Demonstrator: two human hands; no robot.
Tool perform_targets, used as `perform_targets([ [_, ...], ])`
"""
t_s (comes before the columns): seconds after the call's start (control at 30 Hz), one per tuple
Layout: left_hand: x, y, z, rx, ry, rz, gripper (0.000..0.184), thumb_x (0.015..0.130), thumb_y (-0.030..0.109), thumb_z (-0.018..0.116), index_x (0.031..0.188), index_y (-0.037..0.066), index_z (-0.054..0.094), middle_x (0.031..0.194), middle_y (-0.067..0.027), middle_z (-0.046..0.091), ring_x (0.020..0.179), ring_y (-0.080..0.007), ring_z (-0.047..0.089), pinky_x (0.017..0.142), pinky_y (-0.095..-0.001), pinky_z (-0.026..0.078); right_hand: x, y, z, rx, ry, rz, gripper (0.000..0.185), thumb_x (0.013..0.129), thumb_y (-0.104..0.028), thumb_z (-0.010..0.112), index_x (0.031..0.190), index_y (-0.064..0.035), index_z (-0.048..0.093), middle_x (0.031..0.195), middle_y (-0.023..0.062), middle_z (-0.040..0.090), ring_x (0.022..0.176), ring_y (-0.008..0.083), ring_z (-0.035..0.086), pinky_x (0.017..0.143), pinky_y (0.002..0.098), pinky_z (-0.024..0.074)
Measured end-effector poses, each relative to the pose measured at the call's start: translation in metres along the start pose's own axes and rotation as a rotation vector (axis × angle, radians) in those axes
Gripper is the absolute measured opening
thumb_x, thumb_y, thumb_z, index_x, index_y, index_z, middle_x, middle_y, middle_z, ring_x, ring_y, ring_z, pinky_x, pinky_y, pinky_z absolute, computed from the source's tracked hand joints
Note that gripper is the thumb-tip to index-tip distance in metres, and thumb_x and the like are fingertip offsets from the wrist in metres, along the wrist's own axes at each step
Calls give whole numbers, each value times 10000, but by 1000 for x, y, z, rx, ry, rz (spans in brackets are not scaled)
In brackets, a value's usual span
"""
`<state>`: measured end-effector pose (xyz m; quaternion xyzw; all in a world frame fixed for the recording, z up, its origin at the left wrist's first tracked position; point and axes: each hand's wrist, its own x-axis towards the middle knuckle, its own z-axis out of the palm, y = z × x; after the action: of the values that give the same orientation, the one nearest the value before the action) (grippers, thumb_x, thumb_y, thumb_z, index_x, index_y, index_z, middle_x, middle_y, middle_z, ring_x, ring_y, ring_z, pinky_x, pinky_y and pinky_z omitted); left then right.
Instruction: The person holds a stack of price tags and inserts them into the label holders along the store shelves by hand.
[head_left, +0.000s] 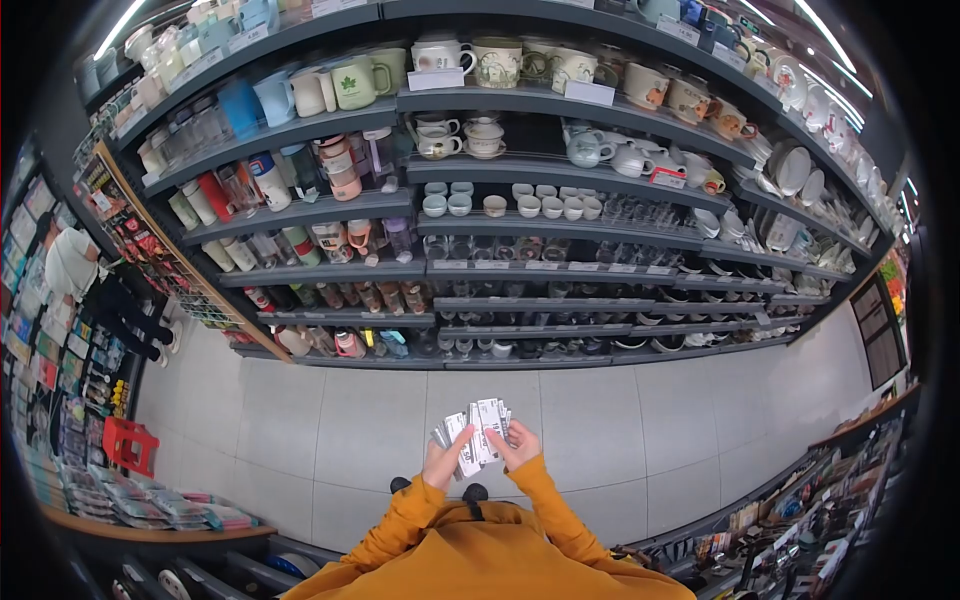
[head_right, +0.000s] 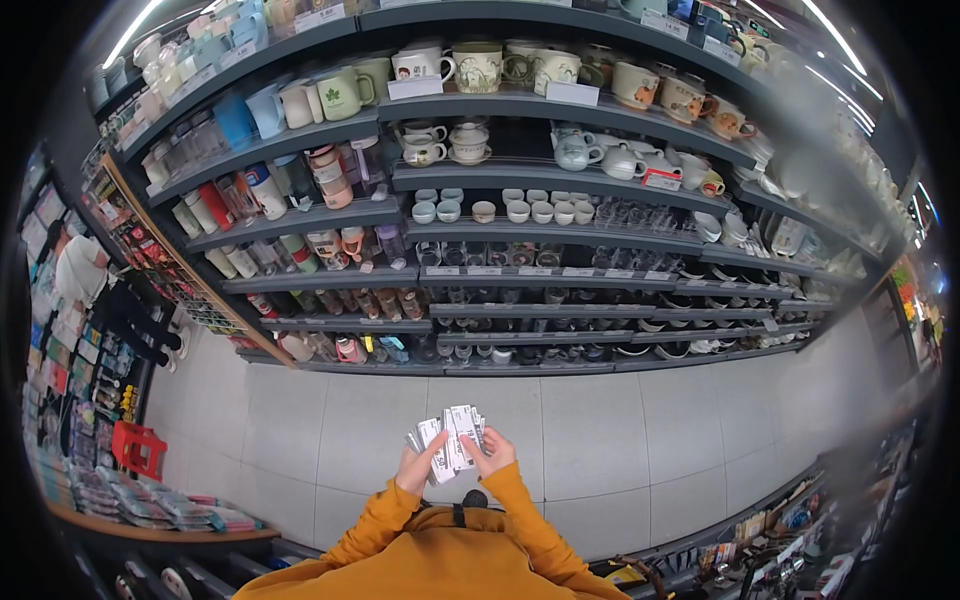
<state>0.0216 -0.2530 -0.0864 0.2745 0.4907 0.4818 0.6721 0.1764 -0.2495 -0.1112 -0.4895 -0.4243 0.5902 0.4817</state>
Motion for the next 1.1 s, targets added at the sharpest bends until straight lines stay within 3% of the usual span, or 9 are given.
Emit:
perform_targets([
  [0.3,8,0,-2,15,-68,12,288,880,129,634,1132,4,573,1002,-47,640,865,-106,615,730,-251,502,-1,14,-4,302,-56,138,314,879,-119,643,1139,34,558,1002,78,658,853,81,605,735,217,493],
  [0.53,7,-2,-6,-12,-124,-190,347,928,279,573,1166,26,557,1010,-52,635,884,-114,614,741,-261,502,2,13,-14,173,-70,152,301,902,-130,610,1158,13,544,999,54,654,841,82,608,746,217,494],
  [0.7,6,-4,-16,-30,-138,-245,320,929,260,567,1150,29,553,1050,-57,622,913,-117,604,749,-248,496,9,14,-25,222,-136,175,323,893,-143,622,1165,6,532,986,50,654,818,85,613,723,211,491],
  [0.73,5,-1,-18,-4,-142,-270,314,930,255,562,1149,30,550,1064,-61,618,924,-119,601,756,-244,493,10,12,-26,205,-66,173,324,892,-141,622,1165,4,528,987,49,654,826,86,613,727,216,490],
  [0.83,5,6,-9,-145,-74,6,355,941,293,541,1156,12,566,1042,-42,623,879,-85,590,737,-230,481,12,5,-25,117,69,108,339,889,-142,622,1178,-1,514,977,45,650,824,87,614,714,221,487],
  [0.9,6,6,-14,-147,-99,17,361,952,287,519,1177,9,561,1084,-44,615,903,-96,589,763,-231,478,8,13,-16,11,66,-13,366,888,-149,621,1202,-5,502,953,42,644,790,85,613,670,215,483],
  [1.0,7,7,-8,-146,-175,-61,379,966,275,490,1237,13,529,1138,-47,601,948,-102,580,808,-231,465,-10,-3,7,-163,-145,198,404,893,-142,607,1252,-8,475,942,39,626,770,99,605,646,225,481],
  [1.03,7,7,-4,-145,-206,-101,388,971,270,481,1262,16,514,1155,-48,596,965,-103,575,824,-231,459,-4,22,17,58,-176,-64,400,911,-136,574,1273,-7,464,997,39,605,804,93,586,664,212,472],
  [1.1,13,-1,-3,-20,-245,37,409,974,273,467,1301,26,488,1232,-67,553,1043,-123,553,889,-250,435,0,35,8,273,-132,235,385,923,-135,555,1274,-7,461,1046,40,589,880,90,565,731,215,465],
])
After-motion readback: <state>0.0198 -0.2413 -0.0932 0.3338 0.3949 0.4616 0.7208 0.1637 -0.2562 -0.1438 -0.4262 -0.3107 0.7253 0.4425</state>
